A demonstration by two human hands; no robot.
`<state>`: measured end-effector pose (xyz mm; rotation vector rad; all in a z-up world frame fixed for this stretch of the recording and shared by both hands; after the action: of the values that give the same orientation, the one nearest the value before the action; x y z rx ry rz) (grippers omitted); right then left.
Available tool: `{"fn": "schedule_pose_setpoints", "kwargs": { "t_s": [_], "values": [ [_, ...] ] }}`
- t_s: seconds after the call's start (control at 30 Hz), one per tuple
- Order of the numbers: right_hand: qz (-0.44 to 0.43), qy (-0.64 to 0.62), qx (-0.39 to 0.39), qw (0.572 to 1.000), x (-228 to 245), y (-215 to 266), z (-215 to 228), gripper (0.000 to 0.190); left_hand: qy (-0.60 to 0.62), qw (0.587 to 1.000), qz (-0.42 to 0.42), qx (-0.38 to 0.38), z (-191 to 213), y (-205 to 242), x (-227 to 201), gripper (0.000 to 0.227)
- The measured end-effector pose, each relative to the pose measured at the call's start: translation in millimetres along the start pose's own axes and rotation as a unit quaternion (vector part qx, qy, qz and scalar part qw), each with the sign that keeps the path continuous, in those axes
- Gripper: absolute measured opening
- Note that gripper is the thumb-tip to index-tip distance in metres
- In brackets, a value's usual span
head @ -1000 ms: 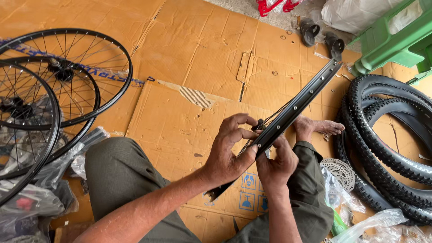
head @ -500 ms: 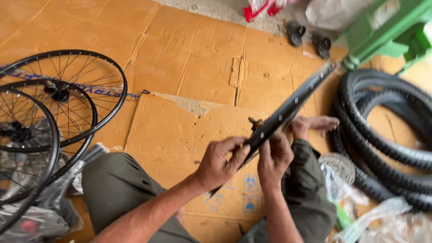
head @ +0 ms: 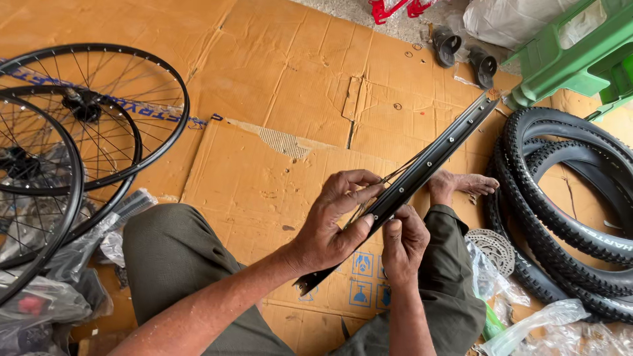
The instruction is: The person sits on a cardboard mat and installs a black rim strip into a bicycle wheel rim. They use their hands to press the strip into the rim's channel, working their way around the circumference. The person occasionally rotates the wheel to access different sections.
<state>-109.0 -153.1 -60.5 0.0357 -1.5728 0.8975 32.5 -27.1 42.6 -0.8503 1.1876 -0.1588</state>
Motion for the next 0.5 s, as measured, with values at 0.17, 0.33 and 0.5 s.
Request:
{"fn": "schedule_pose_setpoints", "kwargs": {
  "t_s": [0.17,0.33,0.5],
  "values": [
    [0.021,-0.022,-0.008,1.000,16,-5,-9,0.028,0.003,1.000,0.007,0.002,4,0,0,0.040],
    [0.010,0.006,-0.028,1.000,9,0,-10,0.027,0.006,1.000,0.013,-0.001,3,1,0,0.039],
    [-0.121,0.069,0.029,0.990,-31,-5,20,0.038,0.007,1.000,0.006,-0.022,0,4,-1,0.040]
  ]
}}
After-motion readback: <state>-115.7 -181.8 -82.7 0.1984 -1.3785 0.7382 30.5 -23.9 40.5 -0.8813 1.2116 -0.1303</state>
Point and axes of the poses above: each hand's wrist, its own y-axis away from the middle knuckle, its own z-axis out of the back of the hand, x = y × z, the point moved 5 cm from there along -y, towards the middle knuckle, and after that the axes turned 8 degrees about y, right-handed, at the moved point
